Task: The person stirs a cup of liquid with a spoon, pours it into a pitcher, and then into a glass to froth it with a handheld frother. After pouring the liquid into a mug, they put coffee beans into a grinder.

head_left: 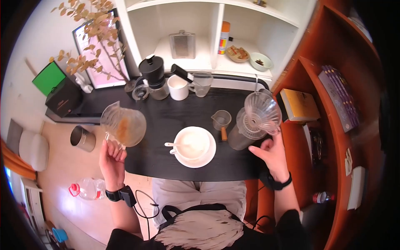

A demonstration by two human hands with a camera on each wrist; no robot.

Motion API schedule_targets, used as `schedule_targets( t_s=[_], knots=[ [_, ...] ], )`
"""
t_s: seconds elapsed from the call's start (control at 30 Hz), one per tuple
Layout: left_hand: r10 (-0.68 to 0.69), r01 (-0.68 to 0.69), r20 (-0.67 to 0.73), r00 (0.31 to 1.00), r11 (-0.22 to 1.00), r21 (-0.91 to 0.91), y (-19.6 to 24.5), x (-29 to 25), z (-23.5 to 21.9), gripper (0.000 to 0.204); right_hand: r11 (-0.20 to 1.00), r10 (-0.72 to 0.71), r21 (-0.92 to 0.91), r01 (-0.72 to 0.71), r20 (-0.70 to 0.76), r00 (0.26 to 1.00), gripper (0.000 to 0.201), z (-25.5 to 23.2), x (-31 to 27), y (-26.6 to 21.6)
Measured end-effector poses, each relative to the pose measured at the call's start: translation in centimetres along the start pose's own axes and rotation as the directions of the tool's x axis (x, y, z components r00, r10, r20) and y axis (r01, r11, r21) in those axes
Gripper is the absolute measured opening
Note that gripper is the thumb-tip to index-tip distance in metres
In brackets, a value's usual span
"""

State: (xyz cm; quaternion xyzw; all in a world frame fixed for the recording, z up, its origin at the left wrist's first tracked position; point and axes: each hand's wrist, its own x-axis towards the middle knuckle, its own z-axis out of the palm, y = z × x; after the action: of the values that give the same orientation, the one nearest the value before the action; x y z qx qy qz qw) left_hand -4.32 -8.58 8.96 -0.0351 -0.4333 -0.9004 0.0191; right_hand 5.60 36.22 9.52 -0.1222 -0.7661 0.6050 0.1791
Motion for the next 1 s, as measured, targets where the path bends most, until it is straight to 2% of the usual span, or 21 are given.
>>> schedule_targets(
  t_s=[0.07,0.13,0.2,0.27,0.43,0.5,0.77,1.0],
  knots=[
    [0.02,-0.019,-0.031,0.999,0.999,0.037,0.2,-0.4,0.8,0.042,0.991,-0.071,0.095,0.093,-0.209,0.975,0.07,0.4,-2.0,2.4],
    [-0.042,0.043,-0.018,0.999,0.998,0.051,0.5,-1.3,0.5,0.041,0.954,0.063,0.296,0.04,-0.332,0.941,0.039,0.3,-4.6,3.0],
    [-0.069,0.073,-0.06,0.996,0.994,0.078,0.7,-2.2,-0.2,0.041,0.936,0.023,0.332,0.117,-0.39,0.92,0.017,0.5,-6.6,5.2],
    [-0.083,0.088,-0.061,0.995,0.992,0.09,0.9,-2.8,-0.5,0.04,0.923,0.002,0.349,0.162,-0.424,0.906,0.009,1.0,-7.7,6.2],
    [-0.044,0.048,-0.029,0.999,0.988,0.144,-0.2,-2.5,1.3,0.042,0.915,-0.071,0.347,0.207,-0.367,0.927,0.01,1.7,-7.9,7.9],
    [-0.054,0.053,0.005,0.999,0.992,0.116,-0.3,-2.5,2.2,0.042,0.909,-0.148,0.338,0.243,-0.284,0.947,0.012,1.8,-7.2,8.2],
    [-0.026,0.032,-0.04,0.999,0.989,0.146,0.6,-3.1,3.5,0.042,0.896,-0.11,0.393,0.205,-0.25,0.962,0.014,2.5,-6.4,9.0],
    [-0.019,0.015,0.018,1.0,0.981,0.194,0.4,-3.4,4.4,0.042,0.91,-0.117,0.361,0.203,-0.246,0.962,0.016,2.3,-6.4,9.6]
  ],
)
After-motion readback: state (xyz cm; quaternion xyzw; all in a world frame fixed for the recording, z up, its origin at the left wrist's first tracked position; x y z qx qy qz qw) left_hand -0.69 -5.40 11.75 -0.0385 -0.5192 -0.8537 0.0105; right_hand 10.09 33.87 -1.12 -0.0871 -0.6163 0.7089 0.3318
